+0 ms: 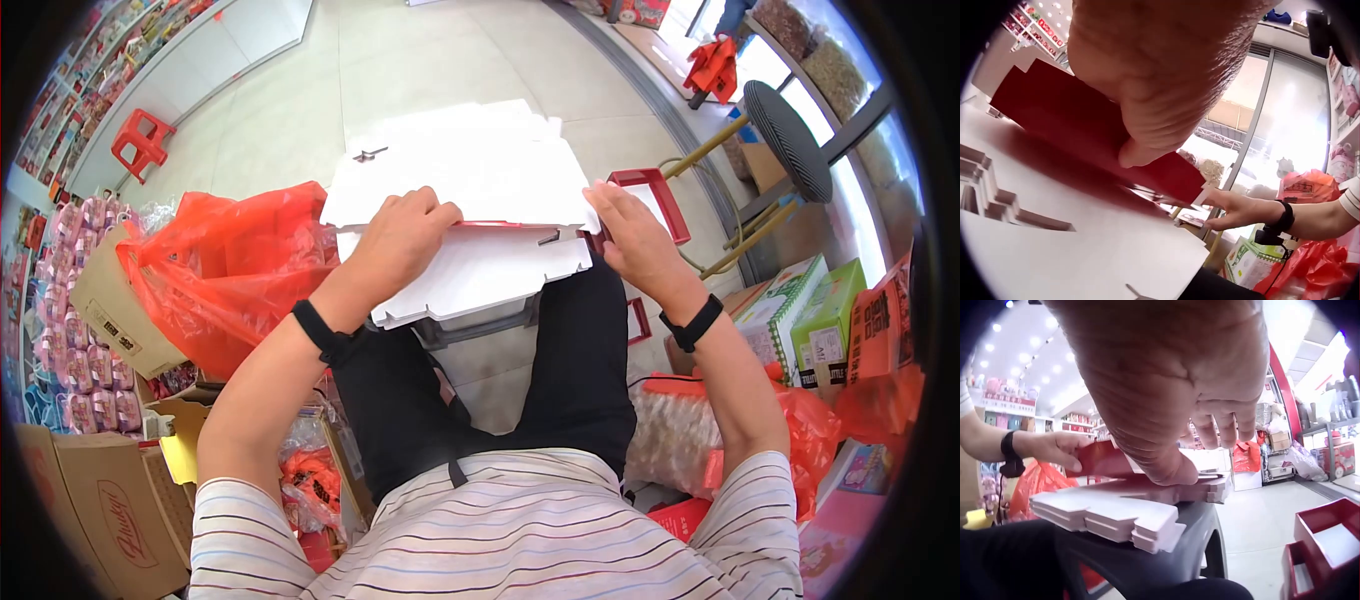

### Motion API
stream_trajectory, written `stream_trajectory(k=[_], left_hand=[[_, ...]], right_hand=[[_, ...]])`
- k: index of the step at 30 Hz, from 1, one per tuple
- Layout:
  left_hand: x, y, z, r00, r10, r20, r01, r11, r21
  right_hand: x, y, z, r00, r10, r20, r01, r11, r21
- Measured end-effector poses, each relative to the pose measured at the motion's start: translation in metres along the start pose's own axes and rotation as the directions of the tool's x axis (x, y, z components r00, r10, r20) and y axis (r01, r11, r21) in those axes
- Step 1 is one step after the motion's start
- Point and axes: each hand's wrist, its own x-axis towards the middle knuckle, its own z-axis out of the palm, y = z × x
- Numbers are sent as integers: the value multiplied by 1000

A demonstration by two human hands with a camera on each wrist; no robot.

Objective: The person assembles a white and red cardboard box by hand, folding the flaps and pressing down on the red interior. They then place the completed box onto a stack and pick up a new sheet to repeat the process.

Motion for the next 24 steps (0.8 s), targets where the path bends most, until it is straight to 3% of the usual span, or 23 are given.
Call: stream_trajectory(k=[3,7,9,11,15,16,18,24], left_hand=[[-6,-13,-9,984,161,-72,-161,987,2],[-10,-36,-21,962,247,-114,-237,967,94],[-12,-52,-19,986,163,-14,-159,972,176],[-9,-57,-21,992,8,124,-37,973,227],[-1,-19,-11,980,137,146,-107,975,-195],[-3,-5,-5,969,206,139,-187,972,-140],[-7,11,-12,913,178,368,-220,973,75],[-27,3,-28,928,154,339,-248,935,254]], right_hand=[[6,-11,-1,997,-75,-17,76,997,25],[13,-40,-1,970,-243,6,241,966,90],[16,-69,4,943,-332,-5,328,929,171],[11,-89,18,941,-325,92,299,929,219],[17,-107,26,934,-306,182,253,930,268],[19,-109,28,939,-294,180,240,932,272],[22,-111,31,948,-268,174,214,937,277],[24,-114,26,948,-225,224,143,933,332]])
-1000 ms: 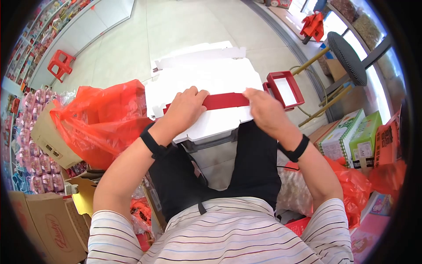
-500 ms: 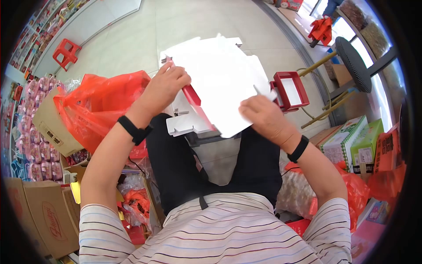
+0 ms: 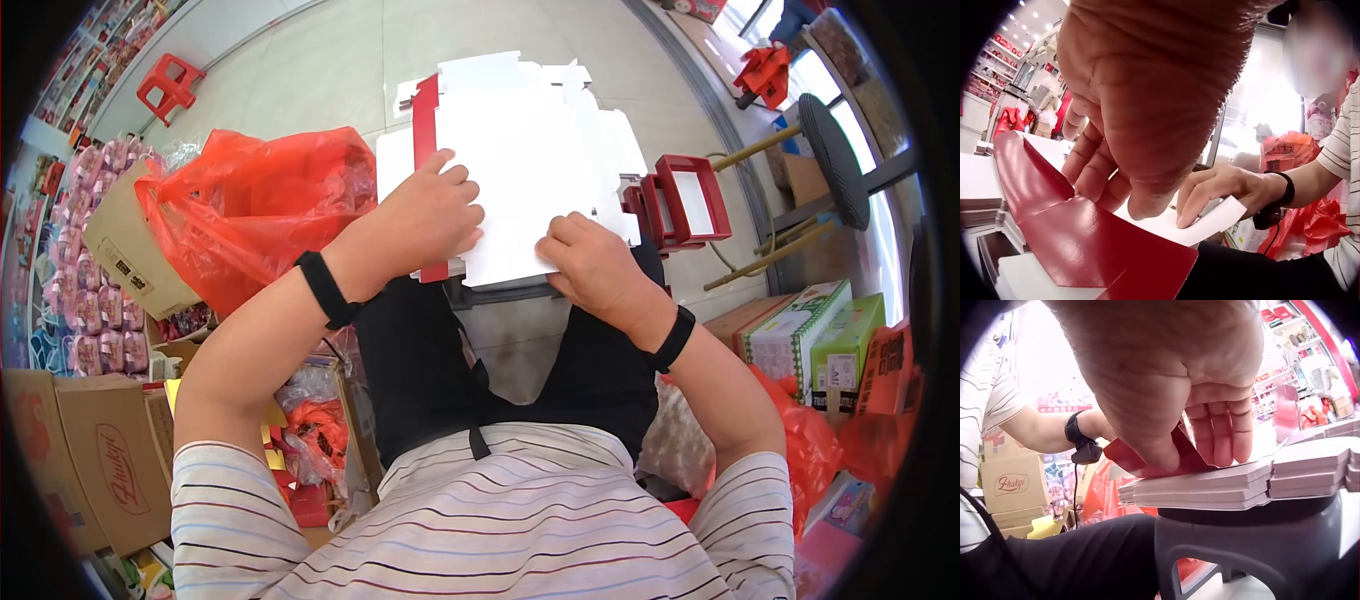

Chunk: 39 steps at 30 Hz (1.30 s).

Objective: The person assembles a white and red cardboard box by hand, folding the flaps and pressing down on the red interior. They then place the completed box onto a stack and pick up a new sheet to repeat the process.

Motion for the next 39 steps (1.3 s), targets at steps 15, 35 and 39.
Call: stream_trajectory(k=[15,35,39], left_hand=[[-57,7,-8,969,-246,4,246,968,-45],[26,-21,46,763,-521,383,616,403,-677],[27,-21,47,781,-521,344,599,469,-649]], right_hand=[[11,13,0,994,107,-16,-103,979,175],[44,65,-4,810,539,232,-586,749,309],[46,68,-4,820,514,252,-569,783,253]])
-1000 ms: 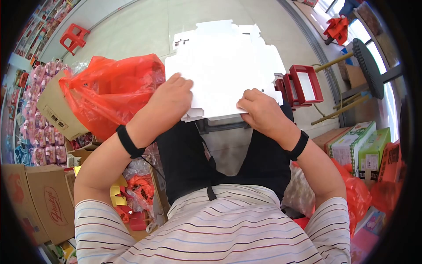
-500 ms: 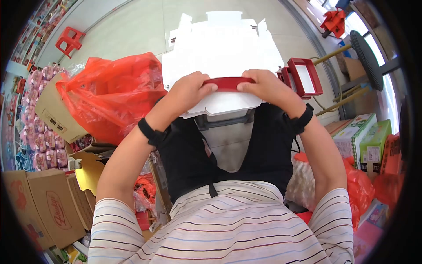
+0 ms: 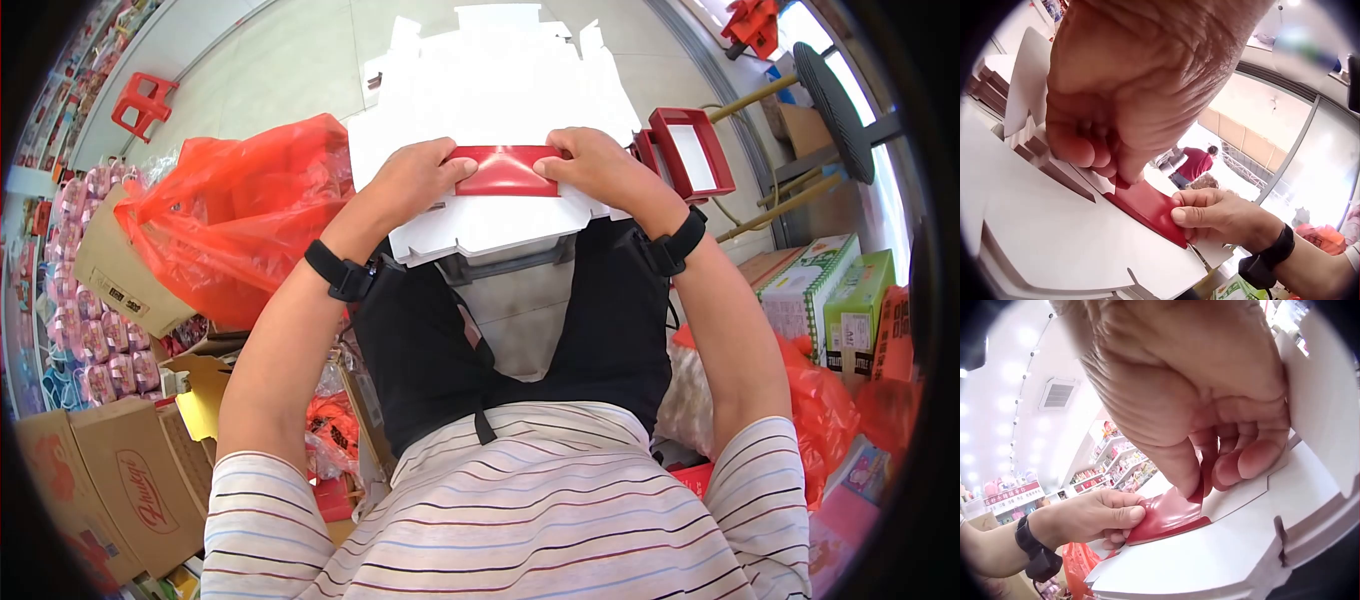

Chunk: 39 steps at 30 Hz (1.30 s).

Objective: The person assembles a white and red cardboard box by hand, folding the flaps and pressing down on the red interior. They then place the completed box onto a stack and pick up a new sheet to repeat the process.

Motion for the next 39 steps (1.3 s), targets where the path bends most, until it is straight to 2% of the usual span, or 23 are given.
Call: stream_trajectory(k=[10,21,23,28,31,34,37,39], left_hand=[[1,4,4,996,77,-50,-66,979,192],[-2,13,5,993,87,-75,-64,960,274],[-1,11,6,992,95,-79,-70,957,282],[-3,14,6,991,98,-88,-69,955,287],[-9,18,7,989,67,-135,-39,978,203],[-15,18,10,966,169,-197,-128,971,204],[-23,20,7,970,216,-107,-183,949,258],[-22,11,3,870,479,-117,-400,825,400]], right_hand=[[3,5,4,1000,-28,12,29,998,-62],[2,-1,7,999,-30,-32,25,991,-134],[-2,-11,4,999,20,-29,-23,991,-133],[-4,-12,4,999,19,-43,-23,996,-87],[-3,-4,9,997,-5,-75,0,998,-59],[-6,-4,12,991,-36,-132,33,999,-32],[-12,-8,17,971,-102,-218,86,993,-80],[-19,-8,19,959,-139,-248,114,987,-112]])
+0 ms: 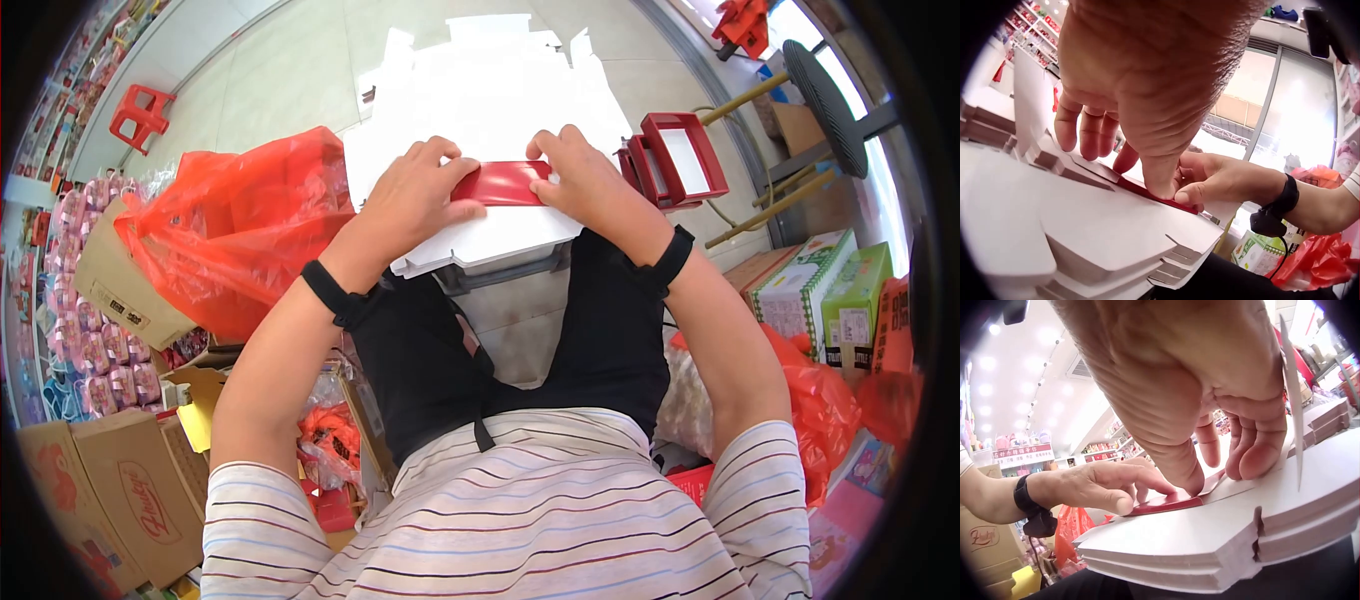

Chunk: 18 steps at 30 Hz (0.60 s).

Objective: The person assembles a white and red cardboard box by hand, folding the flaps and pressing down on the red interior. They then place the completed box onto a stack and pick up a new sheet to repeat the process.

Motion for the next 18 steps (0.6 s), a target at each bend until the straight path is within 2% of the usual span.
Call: stream_trajectory(k=[1,2,5,7,11,16,18], left_hand=[[-1,-4,1,990,129,-49,-126,990,63],[1,-8,2,991,135,-12,-134,989,55],[7,-9,-3,985,151,80,-157,985,75],[8,-7,-3,979,165,122,-182,973,140],[12,-14,-7,981,134,142,-143,989,49],[23,-29,-5,984,124,131,-121,992,-28],[34,-31,-9,975,73,210,-67,997,-37]], right_hand=[[-4,-1,-1,1000,-15,2,15,1000,-1],[-6,-2,-2,999,-34,5,34,999,-2],[-12,-4,-2,972,-231,-35,224,965,-134],[-10,-2,1,953,-302,-27,286,924,-253],[-7,4,9,919,-395,-15,359,850,-385],[4,1,1,974,-226,-6,217,940,-265],[11,-1,-2,990,-140,13,139,964,-225]])
